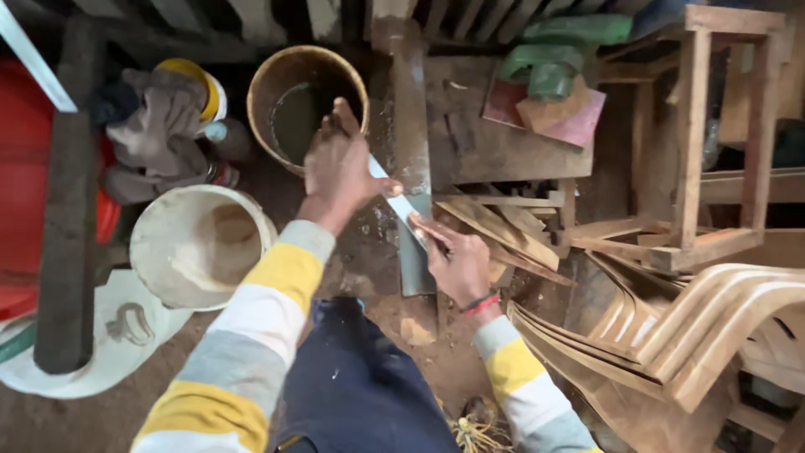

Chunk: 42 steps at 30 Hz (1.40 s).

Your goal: The person cleans a thin metal strip by scraping it with a metal tool and wiping it with a cloth.

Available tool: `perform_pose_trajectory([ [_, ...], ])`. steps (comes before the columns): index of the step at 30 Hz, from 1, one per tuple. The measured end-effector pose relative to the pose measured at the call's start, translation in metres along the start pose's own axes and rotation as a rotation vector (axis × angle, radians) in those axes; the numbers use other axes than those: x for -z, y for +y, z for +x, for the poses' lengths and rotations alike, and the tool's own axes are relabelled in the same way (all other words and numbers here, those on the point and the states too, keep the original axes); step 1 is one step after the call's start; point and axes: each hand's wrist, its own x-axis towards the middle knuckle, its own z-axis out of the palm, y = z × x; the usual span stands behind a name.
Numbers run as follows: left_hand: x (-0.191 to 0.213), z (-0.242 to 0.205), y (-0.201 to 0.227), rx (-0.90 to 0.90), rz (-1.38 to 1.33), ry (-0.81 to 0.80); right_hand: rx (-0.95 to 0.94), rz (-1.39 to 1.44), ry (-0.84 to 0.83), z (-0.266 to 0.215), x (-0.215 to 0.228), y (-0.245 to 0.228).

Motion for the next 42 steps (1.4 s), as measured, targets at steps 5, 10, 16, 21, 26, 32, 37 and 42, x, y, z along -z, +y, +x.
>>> perform_pose_trajectory([
  [5, -0.006, -0.049, 0.023, -0.034, 0.081, -0.006, 0.003, 0.09, 0.015, -0.053, 0.026, -0.016],
  [10, -0.004, -0.003, 0.003, 0.074, -0.013, -0.12, 0.107, 0.002, 0.118, -0.01, 0.002, -0.009],
  [16, -0.01, -0.048, 0.034, 0.069, 0.009, -0.181, 0.079, -0.061, 0.155, -0.071, 0.011, 0.01],
  [21, -0.029, -0.137, 0.09, -0.12, -0.092, -0.165, -0.209, 0.15, 0.122, -0.183, 0.042, 0.007],
  [26, -0.026, -0.03, 0.042, 0.028, -0.025, -0.227, 0.003, -0.039, 0.181, -0.077, 0.015, 0.017],
  [32, -0.024, -0.038, 0.043, -0.077, -0.018, -0.099, -0.118, 0.033, 0.164, -0.088, 0.013, 0.011],
  [37, -0.035, -0.139, 0.09, -0.179, -0.076, -0.119, -0.161, 0.038, 0.183, -0.19, 0.035, 0.009],
  [42, -0.032, -0.025, 0.038, 0.014, 0.047, -0.316, -0.232, -0.012, 0.086, -0.069, 0.012, 0.003],
])
